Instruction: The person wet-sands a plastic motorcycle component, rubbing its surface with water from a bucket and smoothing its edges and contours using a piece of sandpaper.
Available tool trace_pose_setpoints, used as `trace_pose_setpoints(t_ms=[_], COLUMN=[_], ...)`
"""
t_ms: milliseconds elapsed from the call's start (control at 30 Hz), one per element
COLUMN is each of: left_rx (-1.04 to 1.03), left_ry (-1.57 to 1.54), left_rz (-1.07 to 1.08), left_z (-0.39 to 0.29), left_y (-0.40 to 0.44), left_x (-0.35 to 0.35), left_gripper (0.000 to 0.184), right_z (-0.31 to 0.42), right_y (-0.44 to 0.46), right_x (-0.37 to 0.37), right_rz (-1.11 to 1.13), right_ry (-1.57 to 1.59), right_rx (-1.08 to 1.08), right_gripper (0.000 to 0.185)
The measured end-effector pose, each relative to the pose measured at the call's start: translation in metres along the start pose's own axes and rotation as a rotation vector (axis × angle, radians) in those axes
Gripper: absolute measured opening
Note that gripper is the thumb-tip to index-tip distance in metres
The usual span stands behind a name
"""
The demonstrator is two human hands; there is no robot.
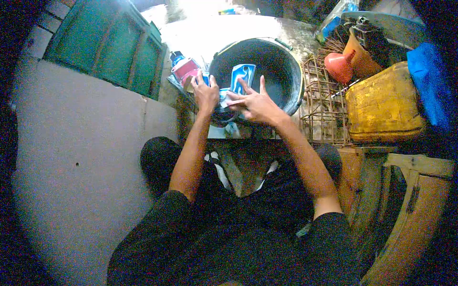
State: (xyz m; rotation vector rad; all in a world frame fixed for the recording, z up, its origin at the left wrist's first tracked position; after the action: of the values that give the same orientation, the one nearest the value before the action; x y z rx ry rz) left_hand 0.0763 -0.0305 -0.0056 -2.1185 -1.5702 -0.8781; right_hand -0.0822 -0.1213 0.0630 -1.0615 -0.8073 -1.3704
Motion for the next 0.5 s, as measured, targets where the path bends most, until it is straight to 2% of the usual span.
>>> trace_pose_setpoints(t_ms=[33,133,167,233,267,300,367,433,500], left_rx=[0.001,0.014,0.013,0.010,0.001,0.000,0.011,0.021,-0.023], left_ry=[0.007,0.013,0.007,0.002,0.004,0.006,0.030,0.023,0.030], left_rz=[0.001,0.029,0.029,0.020,0.013,0.013,0.030,0.033,0.010], left_z=[0.000,-0.004,-0.004,0.000,0.001,0.002,-0.001,0.000,-0.003], left_y=[0.002,-0.002,-0.003,0.000,0.001,0.003,0.000,-0.002,-0.001], left_x=[0.002,0.004,0.002,-0.001,-0.001,-0.002,0.000,0.000,0.003], left_gripper=[0.056,0.058,0.058,0.059,0.059,0.059,0.058,0.058,0.058], right_z=[0.003,-0.033,-0.035,-0.019,-0.001,0.008,0.003,-0.016,-0.017], right_y=[-0.001,0.000,-0.001,0.000,-0.004,-0.007,-0.003,-0.001,-0.002], right_x=[-0.001,0.021,0.020,0.000,-0.006,-0.018,-0.006,0.014,0.004], right_rz=[0.025,-0.288,-0.289,-0.113,0.018,0.005,-0.012,-0.235,-0.114], right_ry=[-0.016,-0.093,-0.114,-0.137,-0.093,-0.052,-0.033,-0.166,-0.106], right_rx=[0.021,-0.194,-0.192,-0.051,0.041,0.100,0.017,-0.123,-0.083], right_gripper=[0.034,0.035,0.036,0.036,0.039,0.048,0.053,0.051,0.051])
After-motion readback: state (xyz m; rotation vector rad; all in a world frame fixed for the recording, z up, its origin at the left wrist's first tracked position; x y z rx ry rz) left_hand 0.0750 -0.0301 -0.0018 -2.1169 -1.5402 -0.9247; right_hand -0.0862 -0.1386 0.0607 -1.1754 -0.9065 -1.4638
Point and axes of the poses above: each hand's wrist, its own y-axis towards the middle knuckle, its own x-axis out of the back of the hand, z = x × y, the point moved 6 cm from there along y, towards the middle knuckle
